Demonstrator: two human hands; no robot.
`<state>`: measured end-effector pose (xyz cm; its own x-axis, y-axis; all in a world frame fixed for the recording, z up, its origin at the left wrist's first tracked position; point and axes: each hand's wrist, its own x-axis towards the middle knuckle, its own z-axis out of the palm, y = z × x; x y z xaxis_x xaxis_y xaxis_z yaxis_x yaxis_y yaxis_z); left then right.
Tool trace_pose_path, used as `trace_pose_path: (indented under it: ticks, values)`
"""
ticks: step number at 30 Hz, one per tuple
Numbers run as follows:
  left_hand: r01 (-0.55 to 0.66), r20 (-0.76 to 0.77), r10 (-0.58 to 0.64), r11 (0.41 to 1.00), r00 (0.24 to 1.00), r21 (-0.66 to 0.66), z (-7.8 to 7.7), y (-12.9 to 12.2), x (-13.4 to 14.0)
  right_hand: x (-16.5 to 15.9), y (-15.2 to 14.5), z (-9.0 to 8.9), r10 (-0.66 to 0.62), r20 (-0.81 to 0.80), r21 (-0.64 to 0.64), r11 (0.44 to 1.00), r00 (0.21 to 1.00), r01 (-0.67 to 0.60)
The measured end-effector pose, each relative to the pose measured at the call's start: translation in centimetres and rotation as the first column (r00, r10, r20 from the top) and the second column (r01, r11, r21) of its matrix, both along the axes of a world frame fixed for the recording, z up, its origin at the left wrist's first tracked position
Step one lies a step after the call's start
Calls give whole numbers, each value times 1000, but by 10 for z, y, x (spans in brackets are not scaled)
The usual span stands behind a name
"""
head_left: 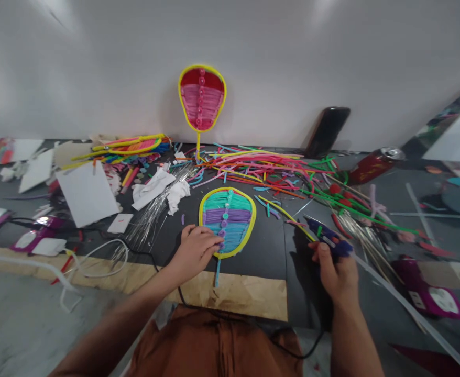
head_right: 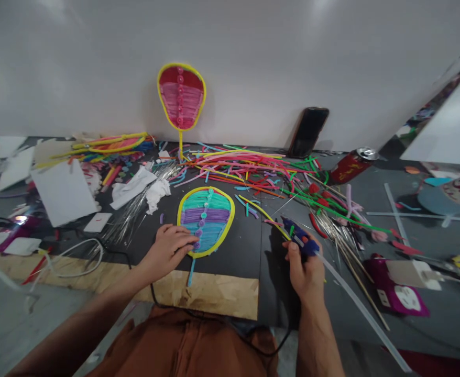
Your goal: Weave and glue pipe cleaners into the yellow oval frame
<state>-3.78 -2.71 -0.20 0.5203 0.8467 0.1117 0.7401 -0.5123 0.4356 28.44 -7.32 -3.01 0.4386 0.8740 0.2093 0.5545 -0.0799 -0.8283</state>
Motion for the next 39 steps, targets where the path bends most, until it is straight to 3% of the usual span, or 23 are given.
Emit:
trace_pose_path:
  ticks: [6,15,27,33,39]
  values:
    - [19,-51,-14,996,999,82,-4,-10,-5,-1,0,0,6,2,5,1000,1000,-6]
    - [188,-171,-138,929,976,319,-13,-19,-7,0,0,0,4,28,-14,1000,1000,-4]
    - [221,-238,-156,934,959,280,-10,-27,-9,-1,1,0,3,32,-5,1000,999,-3]
    - [201,-228,-134,932,964,303,-11,-30,-9,1,-1,-1,22,59,-18,1000,998,-21]
    - [235,-191,-186,932,964,276,-11,-41,-6,1,0,-1,34,89,-24,999,995,-32]
